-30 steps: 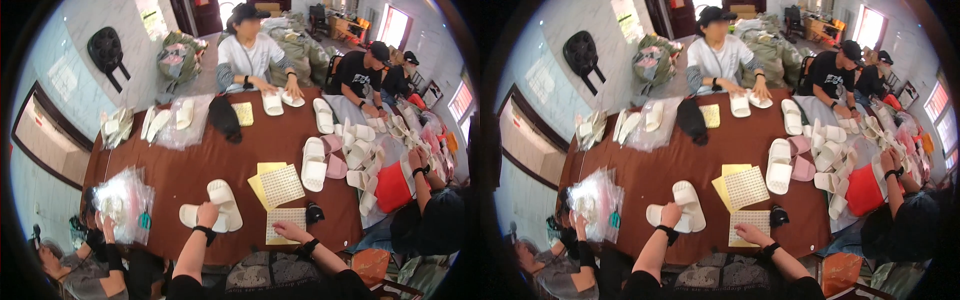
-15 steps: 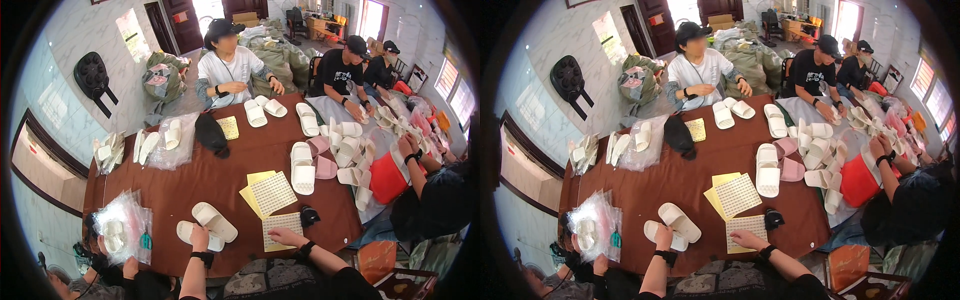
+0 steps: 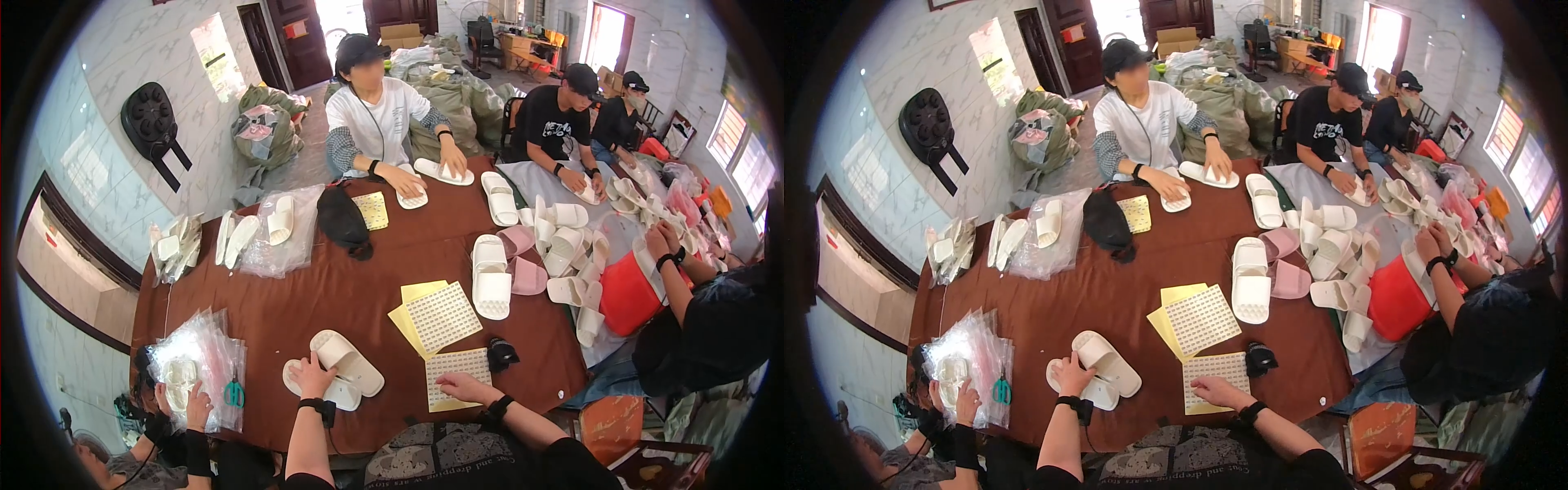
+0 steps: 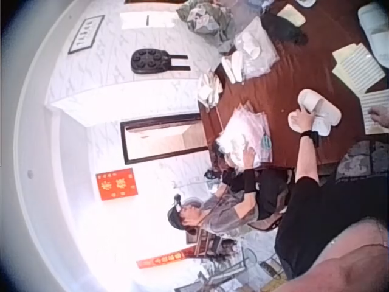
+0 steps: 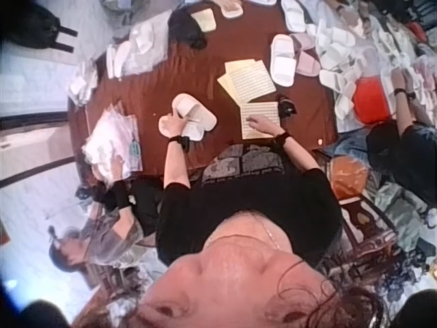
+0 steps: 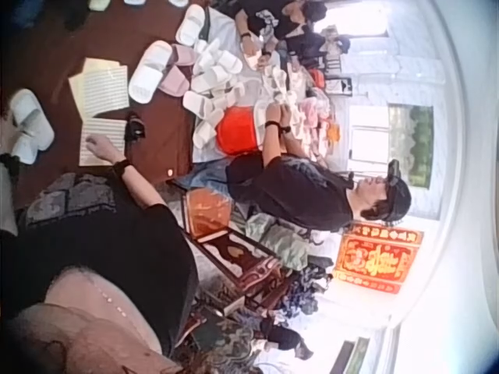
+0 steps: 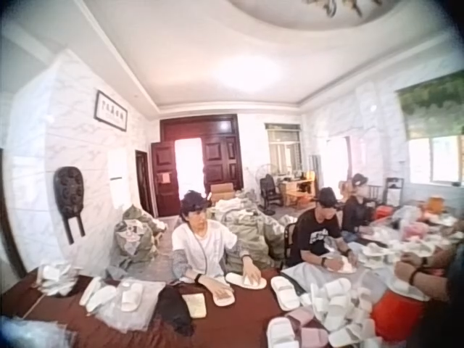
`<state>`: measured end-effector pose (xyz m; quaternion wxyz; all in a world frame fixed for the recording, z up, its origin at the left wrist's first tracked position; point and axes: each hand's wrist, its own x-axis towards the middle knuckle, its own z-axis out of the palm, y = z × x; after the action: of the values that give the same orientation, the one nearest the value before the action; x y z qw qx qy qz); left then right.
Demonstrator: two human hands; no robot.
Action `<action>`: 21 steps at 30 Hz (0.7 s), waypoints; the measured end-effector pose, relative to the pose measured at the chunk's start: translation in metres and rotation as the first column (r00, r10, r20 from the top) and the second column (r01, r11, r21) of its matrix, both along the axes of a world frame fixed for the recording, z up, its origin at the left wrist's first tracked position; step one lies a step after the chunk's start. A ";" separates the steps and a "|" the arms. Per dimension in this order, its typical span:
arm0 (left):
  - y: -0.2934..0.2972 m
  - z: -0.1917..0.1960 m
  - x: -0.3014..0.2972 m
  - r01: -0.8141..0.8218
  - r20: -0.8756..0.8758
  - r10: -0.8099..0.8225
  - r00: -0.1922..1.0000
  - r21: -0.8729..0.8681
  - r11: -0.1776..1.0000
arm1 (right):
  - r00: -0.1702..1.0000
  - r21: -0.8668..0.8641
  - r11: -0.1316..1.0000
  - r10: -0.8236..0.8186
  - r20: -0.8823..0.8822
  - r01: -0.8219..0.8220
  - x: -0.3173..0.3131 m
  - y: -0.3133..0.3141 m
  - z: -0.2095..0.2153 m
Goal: The recorder is applying small adhesive labels to the footbeds of white sandals as part of a manufacturing or quality control process.
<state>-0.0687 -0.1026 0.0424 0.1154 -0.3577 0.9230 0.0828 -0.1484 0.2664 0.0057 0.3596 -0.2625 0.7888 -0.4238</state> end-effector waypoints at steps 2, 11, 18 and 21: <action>-0.004 -0.006 -0.002 0.019 -0.006 -0.019 1.000 0.013 1.000 | 1.000 -0.021 1.000 -0.023 -0.016 0.022 0.000 0.001 -0.008; 0.045 -0.022 -0.012 0.181 -0.252 -0.193 0.948 -0.068 0.981 | 0.998 -0.029 0.999 -0.017 -0.066 0.016 0.002 -0.003 0.002; 0.100 -0.019 -0.021 0.314 -0.292 -0.307 0.906 -0.023 0.949 | 0.999 -0.010 1.000 -0.017 -0.030 0.017 0.007 0.004 0.008; 0.114 -0.015 -0.027 0.373 -0.259 -0.359 0.897 0.005 0.928 | 0.997 -0.054 0.997 -0.058 -0.053 0.055 0.003 0.013 0.004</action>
<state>-0.0955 0.0119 0.0269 0.0196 -0.1611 0.9781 0.1301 -0.1459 0.2793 0.0095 0.3186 -0.2611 0.7939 -0.4472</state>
